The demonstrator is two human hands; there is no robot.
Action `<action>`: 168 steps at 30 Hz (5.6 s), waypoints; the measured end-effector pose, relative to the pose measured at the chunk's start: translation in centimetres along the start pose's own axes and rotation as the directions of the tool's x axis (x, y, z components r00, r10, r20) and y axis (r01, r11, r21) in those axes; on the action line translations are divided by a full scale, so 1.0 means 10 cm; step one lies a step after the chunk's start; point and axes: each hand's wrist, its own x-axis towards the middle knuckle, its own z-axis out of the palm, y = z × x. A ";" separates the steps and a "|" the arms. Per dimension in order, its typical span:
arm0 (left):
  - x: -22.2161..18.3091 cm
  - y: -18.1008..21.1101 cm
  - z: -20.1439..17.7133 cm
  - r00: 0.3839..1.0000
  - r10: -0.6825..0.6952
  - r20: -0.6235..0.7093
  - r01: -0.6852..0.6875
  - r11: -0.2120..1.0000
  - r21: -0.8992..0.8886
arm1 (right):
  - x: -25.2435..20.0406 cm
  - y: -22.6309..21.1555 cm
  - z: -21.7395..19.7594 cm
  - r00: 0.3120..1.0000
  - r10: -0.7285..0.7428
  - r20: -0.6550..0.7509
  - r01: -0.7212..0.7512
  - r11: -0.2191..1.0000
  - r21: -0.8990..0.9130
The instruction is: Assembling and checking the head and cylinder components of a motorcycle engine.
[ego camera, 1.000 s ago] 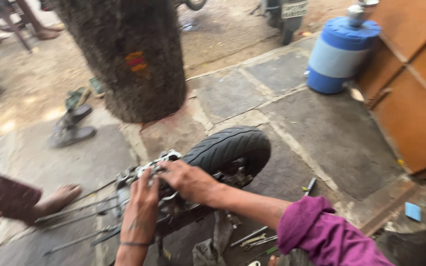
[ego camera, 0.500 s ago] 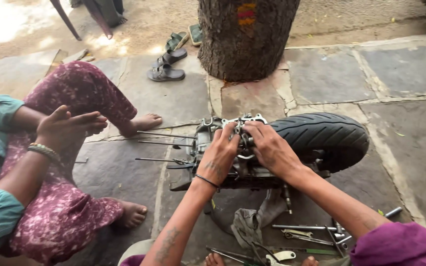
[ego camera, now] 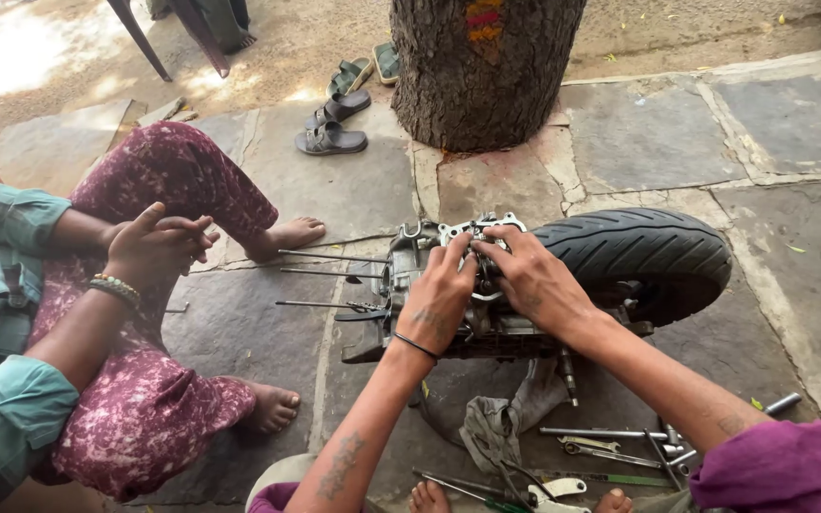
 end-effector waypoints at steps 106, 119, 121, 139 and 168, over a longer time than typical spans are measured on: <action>0.09 0.10 -0.03 0.991 -0.060 -0.118 0.062 0.998 0.011 | 0.02 -0.13 0.08 0.998 0.038 -0.053 -0.044 0.992 -0.121; 0.05 0.12 -0.13 0.994 -0.045 -0.097 0.035 0.995 -0.096 | 0.02 -0.13 0.07 0.994 0.038 -0.103 -0.045 0.997 -0.068; 0.05 0.11 -0.07 0.993 -0.057 -0.102 0.050 0.996 -0.071 | 0.01 -0.02 0.17 0.995 0.040 -0.092 -0.049 0.994 -0.094; 0.08 0.09 -0.03 0.991 -0.036 -0.128 0.040 0.999 0.026 | -0.03 0.04 0.21 0.995 0.034 -0.090 -0.044 0.993 -0.109; 0.00 -0.09 0.19 1.000 -0.017 0.000 0.017 0.997 0.072 | 0.00 -0.11 0.14 0.991 0.064 -0.114 -0.074 0.994 -0.086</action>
